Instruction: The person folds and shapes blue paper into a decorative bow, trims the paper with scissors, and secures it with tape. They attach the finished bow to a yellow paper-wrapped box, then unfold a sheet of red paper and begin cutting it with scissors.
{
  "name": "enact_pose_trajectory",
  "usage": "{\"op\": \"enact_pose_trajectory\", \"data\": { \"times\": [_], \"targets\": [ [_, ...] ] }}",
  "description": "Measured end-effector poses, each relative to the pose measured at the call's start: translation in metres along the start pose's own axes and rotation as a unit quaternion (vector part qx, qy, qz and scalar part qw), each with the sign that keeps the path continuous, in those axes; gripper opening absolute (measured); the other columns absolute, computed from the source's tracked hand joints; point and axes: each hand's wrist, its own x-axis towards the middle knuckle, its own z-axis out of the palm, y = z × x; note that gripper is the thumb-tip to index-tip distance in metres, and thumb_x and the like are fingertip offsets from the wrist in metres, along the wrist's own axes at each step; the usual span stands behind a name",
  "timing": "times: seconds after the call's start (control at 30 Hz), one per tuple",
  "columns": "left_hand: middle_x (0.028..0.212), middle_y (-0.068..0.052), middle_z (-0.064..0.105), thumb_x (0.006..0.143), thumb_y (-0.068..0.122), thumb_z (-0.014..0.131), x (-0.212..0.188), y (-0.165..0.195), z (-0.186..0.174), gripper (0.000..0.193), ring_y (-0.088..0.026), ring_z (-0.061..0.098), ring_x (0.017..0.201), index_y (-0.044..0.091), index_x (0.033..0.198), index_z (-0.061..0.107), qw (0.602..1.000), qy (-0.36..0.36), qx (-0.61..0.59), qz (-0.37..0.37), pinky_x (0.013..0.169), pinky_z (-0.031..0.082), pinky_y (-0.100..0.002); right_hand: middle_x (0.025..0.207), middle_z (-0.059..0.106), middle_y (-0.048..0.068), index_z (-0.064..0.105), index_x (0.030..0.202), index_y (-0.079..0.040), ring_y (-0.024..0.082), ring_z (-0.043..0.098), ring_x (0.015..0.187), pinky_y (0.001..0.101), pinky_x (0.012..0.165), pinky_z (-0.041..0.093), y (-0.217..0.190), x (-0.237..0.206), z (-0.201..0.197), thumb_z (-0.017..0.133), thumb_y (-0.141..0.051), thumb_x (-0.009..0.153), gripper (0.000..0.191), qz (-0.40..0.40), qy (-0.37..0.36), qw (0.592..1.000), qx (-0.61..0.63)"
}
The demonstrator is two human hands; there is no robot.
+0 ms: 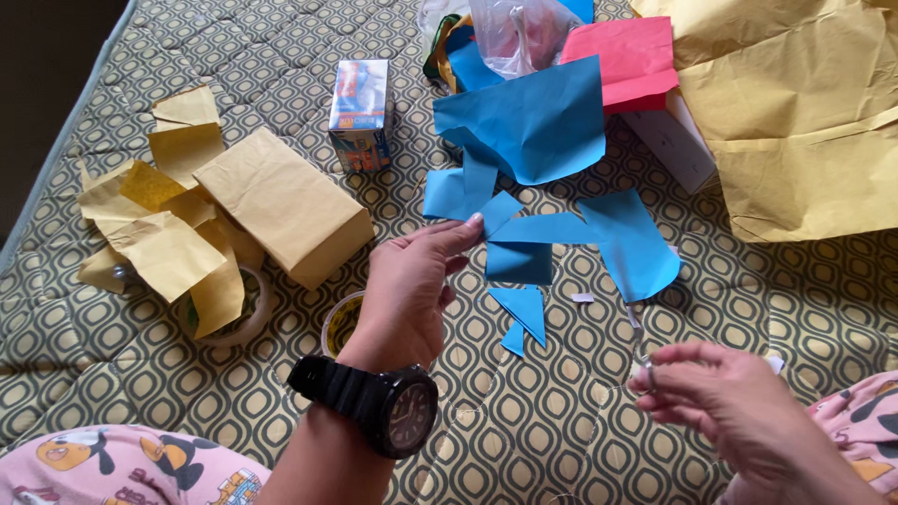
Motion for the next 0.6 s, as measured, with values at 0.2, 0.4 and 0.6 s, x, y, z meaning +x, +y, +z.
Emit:
{"op": "enact_pose_trajectory", "data": {
  "times": [0.2, 0.4, 0.6],
  "targets": [
    [0.085, -0.003, 0.076, 0.082, 0.017, 0.082, -0.015, 0.01, 0.0, 0.023, -0.012, 0.061, 0.083, -0.003, 0.092, 0.081, 0.987, -0.019, 0.022, 0.159, 0.083, 0.046, -0.029, 0.092, 0.072, 0.011, 0.069, 0.11, -0.002, 0.021, 0.071, 0.083, 0.0336, 0.072, 0.062, -0.053, -0.059, 0.012, 0.088, -0.034, 0.08, 0.048, -0.26, -0.099, 0.938, -0.205],
    [0.089, -0.006, 0.079, 0.083, 0.016, 0.08, -0.024, 0.02, 0.004, 0.021, -0.013, 0.066, 0.085, -0.003, 0.093, 0.081, 0.983, -0.07, 0.015, 0.172, 0.087, 0.048, -0.03, 0.082, 0.074, 0.006, 0.07, 0.101, -0.004, 0.016, 0.073, 0.072, 0.0298, 0.066, 0.062, -0.093, -0.097, 0.065, 0.091, -0.04, 0.066, 0.055, -0.238, -0.015, 0.887, -0.396],
    [0.089, -0.005, 0.079, 0.083, 0.017, 0.079, -0.03, 0.025, 0.001, 0.021, -0.013, 0.067, 0.089, -0.001, 0.093, 0.081, 0.985, -0.075, 0.009, 0.157, 0.089, 0.048, -0.03, 0.072, 0.072, 0.007, 0.068, 0.097, -0.004, 0.013, 0.068, 0.06, 0.0286, 0.056, 0.056, -0.104, -0.12, 0.085, 0.093, -0.034, 0.069, 0.048, -0.257, -0.013, 0.878, -0.403]
  ]
}}
